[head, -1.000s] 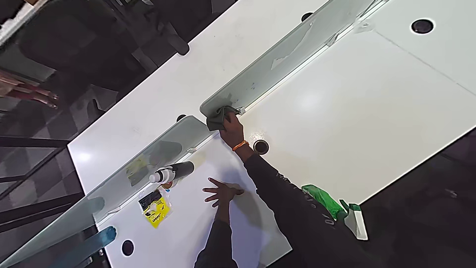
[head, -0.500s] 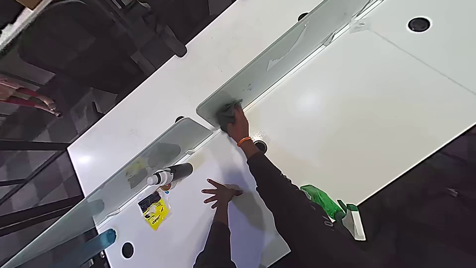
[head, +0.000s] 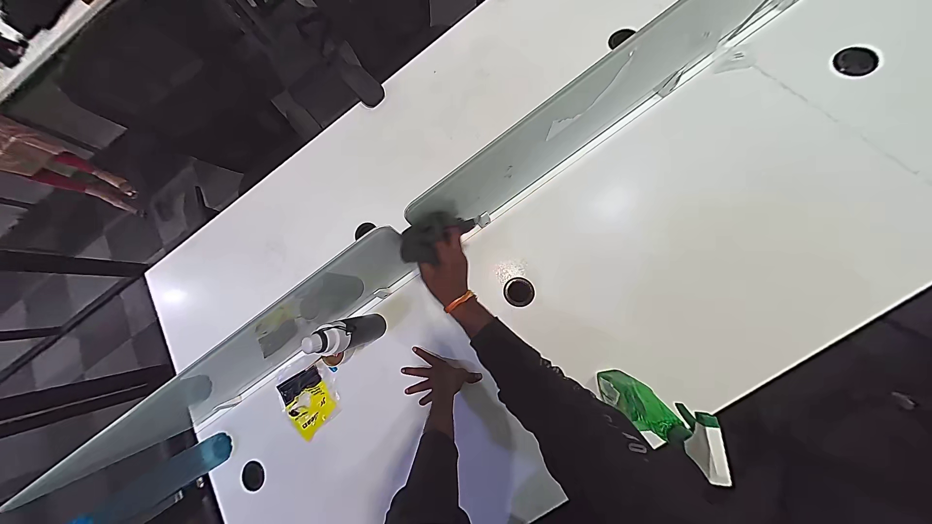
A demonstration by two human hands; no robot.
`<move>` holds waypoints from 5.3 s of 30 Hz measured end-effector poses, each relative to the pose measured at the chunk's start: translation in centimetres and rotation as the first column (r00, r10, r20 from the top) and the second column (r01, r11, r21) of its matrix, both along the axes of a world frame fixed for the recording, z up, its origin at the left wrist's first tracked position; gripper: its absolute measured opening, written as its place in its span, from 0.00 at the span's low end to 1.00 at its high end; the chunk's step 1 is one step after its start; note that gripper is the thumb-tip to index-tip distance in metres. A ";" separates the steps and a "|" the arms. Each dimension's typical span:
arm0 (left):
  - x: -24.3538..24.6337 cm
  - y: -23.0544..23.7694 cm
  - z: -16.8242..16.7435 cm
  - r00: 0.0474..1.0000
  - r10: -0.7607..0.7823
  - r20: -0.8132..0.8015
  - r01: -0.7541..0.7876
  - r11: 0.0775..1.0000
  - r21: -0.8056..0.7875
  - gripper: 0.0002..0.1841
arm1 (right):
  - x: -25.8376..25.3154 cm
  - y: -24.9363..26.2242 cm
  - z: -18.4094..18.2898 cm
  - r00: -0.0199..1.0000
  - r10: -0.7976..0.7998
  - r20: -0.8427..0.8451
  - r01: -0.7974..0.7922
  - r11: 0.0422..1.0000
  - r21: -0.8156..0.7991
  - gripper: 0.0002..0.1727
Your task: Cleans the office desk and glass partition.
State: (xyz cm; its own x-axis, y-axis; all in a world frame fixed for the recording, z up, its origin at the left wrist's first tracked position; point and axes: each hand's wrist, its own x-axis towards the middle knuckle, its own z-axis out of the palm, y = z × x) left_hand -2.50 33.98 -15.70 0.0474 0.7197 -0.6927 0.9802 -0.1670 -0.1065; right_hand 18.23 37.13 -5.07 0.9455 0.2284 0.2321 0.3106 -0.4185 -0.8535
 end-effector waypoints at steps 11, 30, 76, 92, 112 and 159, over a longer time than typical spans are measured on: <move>0.4 0.4 1.8 0.997 0.074 0.017 -0.074 0.997 -0.037 0.98 | 1.4 0.0 2.7 0.940 0.054 0.336 -0.101 0.987 0.125 0.05; 0.7 0.2 1.6 0.995 0.092 0.025 -0.091 0.995 -0.046 0.95 | 2.5 -1.7 -3.3 0.980 -0.147 -0.136 0.156 0.986 0.062 0.32; 0.4 0.0 0.5 0.991 0.105 0.083 -0.104 0.994 -0.013 0.98 | 11.4 -5.6 -1.8 0.901 -0.375 -0.216 0.426 0.858 0.288 0.29; 0.6 -0.2 0.9 0.997 0.069 0.041 -0.070 0.998 0.002 0.95 | 7.1 -5.8 1.4 0.983 -0.167 -0.072 0.180 0.952 0.249 0.30; 0.7 0.0 0.6 0.995 0.081 0.053 -0.082 0.996 0.015 0.94 | 1.4 -0.3 -1.9 0.949 0.069 0.307 -0.099 0.992 0.081 0.12; -38.5 0.2 2.5 0.848 -0.048 0.528 -0.111 0.958 0.264 0.39 | -34.6 -25.9 -6.2 0.552 0.554 -0.623 -0.811 0.184 -0.555 0.31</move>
